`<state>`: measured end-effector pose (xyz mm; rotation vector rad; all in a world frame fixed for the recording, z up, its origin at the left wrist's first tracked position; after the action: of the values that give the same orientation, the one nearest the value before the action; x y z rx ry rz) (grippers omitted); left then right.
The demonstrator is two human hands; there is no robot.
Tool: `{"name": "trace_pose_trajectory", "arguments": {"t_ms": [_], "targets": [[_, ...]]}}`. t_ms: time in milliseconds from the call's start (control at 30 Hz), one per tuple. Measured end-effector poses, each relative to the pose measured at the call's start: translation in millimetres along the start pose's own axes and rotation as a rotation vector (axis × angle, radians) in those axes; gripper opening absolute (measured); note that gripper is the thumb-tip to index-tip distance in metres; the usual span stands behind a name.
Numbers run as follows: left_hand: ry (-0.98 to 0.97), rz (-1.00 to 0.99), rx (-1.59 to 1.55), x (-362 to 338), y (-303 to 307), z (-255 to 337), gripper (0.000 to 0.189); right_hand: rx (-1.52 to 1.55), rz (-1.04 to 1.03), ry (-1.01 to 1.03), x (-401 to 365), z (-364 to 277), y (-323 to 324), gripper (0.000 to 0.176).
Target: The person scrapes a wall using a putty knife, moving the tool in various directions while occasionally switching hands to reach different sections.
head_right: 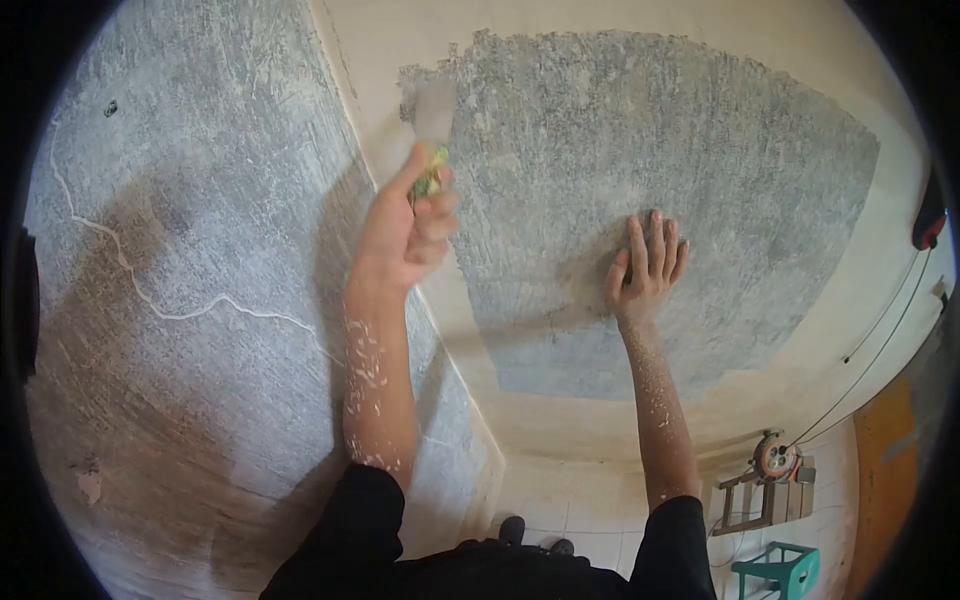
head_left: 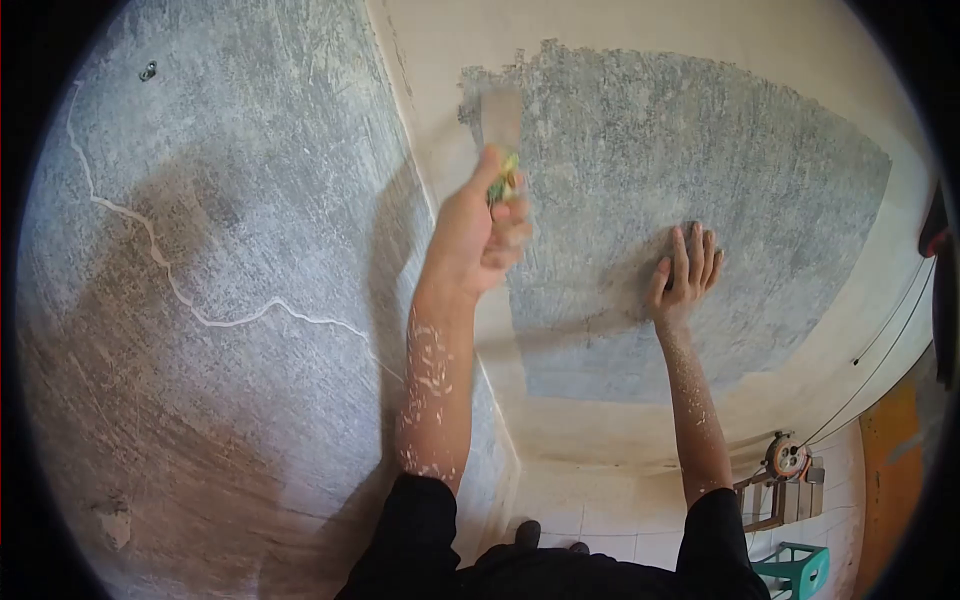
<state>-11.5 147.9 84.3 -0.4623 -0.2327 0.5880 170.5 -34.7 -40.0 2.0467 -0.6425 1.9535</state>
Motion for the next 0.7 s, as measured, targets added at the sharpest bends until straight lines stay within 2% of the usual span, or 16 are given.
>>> {"name": "trace_pose_trajectory", "arguments": {"t_ms": [67, 167, 267, 367, 500, 600, 633, 667, 700], "targets": [[0.047, 0.024, -0.014, 3, 0, -6, 0.034, 0.007, -0.008, -0.007, -2, 4, -2, 0.044], [-0.101, -0.151, 0.029, 21, -25, 39, 0.034, -0.005, 0.001, -0.007, -3, 4, -3, 0.044], [0.035, -0.038, -0.072, 10, -17, -9, 0.036, 0.025, -0.022, 0.000, -5, 8, -2, 0.044], [0.035, 0.004, -0.077, 12, -10, -11, 0.035, 0.078, -0.036, 0.050, -4, 9, 2, 0.044], [0.050, -0.271, -0.025, 5, -20, 13, 0.036, 0.084, -0.091, -0.029, -3, 6, 2, 0.046], [0.059, -0.006, -0.035, -4, 17, -26, 0.037, 0.116, -0.069, -0.105, 1, -28, 6, 0.050], [0.070, -0.015, -0.053, -9, 25, -47, 0.038, 0.170, -0.155, -0.146, 3, -46, 14, 0.051], [0.083, -0.025, -0.067, -11, 33, -71, 0.040, 0.348, -0.253, -0.210, 0, -66, 17, 0.051], [0.018, -0.019, 0.013, -5, 43, -93, 0.041, 0.526, -0.349, -0.275, -4, -89, 18, 0.052]]}}
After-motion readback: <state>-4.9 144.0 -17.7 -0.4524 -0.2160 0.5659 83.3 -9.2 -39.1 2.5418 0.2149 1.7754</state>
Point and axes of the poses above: each hand's wrist, its own x-axis towards the middle knuckle, its own y-axis out of the back of the hand, z = x × y, the point moved 8 cm from there along x, towards the middle knuckle, and after that the axes turned 6 degrees about z, right-handed, at the moved point
